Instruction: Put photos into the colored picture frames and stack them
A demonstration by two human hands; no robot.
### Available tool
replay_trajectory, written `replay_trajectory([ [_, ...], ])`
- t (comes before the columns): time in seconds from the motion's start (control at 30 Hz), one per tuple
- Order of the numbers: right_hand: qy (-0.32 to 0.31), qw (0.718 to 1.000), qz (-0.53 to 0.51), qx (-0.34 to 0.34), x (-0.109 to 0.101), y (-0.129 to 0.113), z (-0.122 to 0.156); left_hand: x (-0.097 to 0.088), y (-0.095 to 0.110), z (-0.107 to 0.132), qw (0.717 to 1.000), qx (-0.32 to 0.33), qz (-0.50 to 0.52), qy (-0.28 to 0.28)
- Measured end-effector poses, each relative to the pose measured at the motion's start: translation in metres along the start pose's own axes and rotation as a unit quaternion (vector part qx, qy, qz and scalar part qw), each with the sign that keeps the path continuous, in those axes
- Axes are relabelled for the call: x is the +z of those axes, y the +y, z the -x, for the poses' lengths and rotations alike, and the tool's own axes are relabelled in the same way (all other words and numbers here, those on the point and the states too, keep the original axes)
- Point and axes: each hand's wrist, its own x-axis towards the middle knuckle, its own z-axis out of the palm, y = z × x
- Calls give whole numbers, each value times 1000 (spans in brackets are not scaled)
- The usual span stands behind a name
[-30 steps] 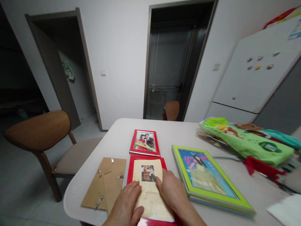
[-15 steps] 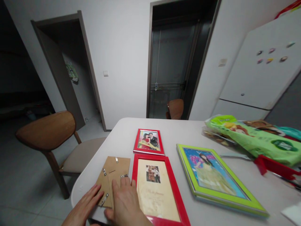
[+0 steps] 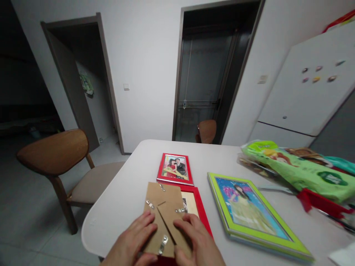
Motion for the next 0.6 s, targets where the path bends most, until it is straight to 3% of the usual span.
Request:
replay_trajectory([
  [0.1,5,999,33,34,-5,34,11,27,13,-22,997,-35,37,-60],
  [0.2,29,996,78,31,1,53,16,42,18,-29,993,-69,36,-83],
  [0.4,57,987,147,-7,14,63,15,44,18,-28,993,-86,32,-76],
  [0.6,87,984,154,-9,0,66,-6,45,15,-20,995,-59,50,-59],
])
